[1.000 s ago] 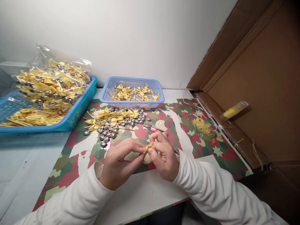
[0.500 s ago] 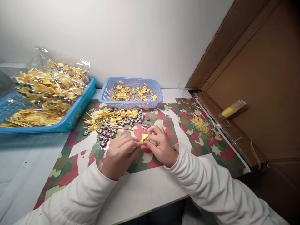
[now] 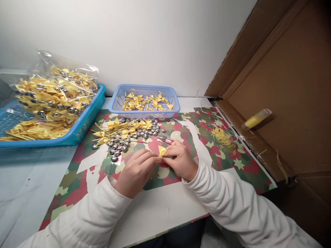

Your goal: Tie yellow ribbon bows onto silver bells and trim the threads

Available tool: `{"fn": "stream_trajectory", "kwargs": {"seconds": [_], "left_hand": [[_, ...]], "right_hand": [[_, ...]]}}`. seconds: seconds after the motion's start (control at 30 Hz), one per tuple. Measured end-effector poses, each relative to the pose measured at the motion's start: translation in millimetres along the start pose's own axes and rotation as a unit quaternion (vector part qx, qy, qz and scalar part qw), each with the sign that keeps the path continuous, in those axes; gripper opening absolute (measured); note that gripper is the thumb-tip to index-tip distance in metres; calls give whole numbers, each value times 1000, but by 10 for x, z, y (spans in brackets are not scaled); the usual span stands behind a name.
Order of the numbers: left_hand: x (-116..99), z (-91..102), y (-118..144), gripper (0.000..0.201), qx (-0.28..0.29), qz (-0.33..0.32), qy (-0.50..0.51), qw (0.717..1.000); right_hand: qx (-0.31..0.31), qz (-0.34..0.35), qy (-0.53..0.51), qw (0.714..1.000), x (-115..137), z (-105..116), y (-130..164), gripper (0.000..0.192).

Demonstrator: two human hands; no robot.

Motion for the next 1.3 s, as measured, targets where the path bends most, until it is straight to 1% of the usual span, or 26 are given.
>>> {"fn": "stream_trajectory", "kwargs": {"seconds": [0.27,0.5,0.67,0.77,0.83,0.87,0.9,1.0,1.07,1.13,1.2,1.3], "left_hand": [[-23,-31,14,19,12,-5,3,1000],[-63,-54,-11,21,9,-8,1,1000],[-63,-96,12,24,43,-1,-5,999],[-33,-101,31,22,46,12,-11,999],[-4,-99,39,21,45,19,-16,999],[10,-100,42,20,46,21,-18,999],[24,-99,44,20,45,24,-20,998],[54,-103,53,19,43,33,-21,998],[56,-108,57,19,42,36,-16,998],[50,-113,57,18,43,39,-12,998],[40,-115,55,18,45,40,-12,998],[22,-120,54,20,53,40,-9,998]], "right_hand": [[-7,0,21,1000,-15,20,7,20],[11,-9,67,998,-47,6,7,20],[27,-6,85,996,-48,-17,19,21],[28,-8,102,994,-28,-13,21,20],[28,-7,114,993,0,14,8,15],[27,-5,118,993,18,37,-4,9],[23,-1,121,992,35,66,-21,3],[9,29,120,992,85,165,-81,23],[26,59,121,991,97,191,-108,33],[62,87,126,986,88,180,-115,37],[88,108,133,981,69,165,-112,32],[87,129,147,977,49,167,-110,19]]}}
Point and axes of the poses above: each hand's wrist, its own y-axis away from the middle knuckle, its own z-axis out of the back of the hand, x = y × z, the point moved 5 cm from there along -y, towards the middle knuckle, and after that the axes turned 12 degrees about -x, right-handed, at the moved point
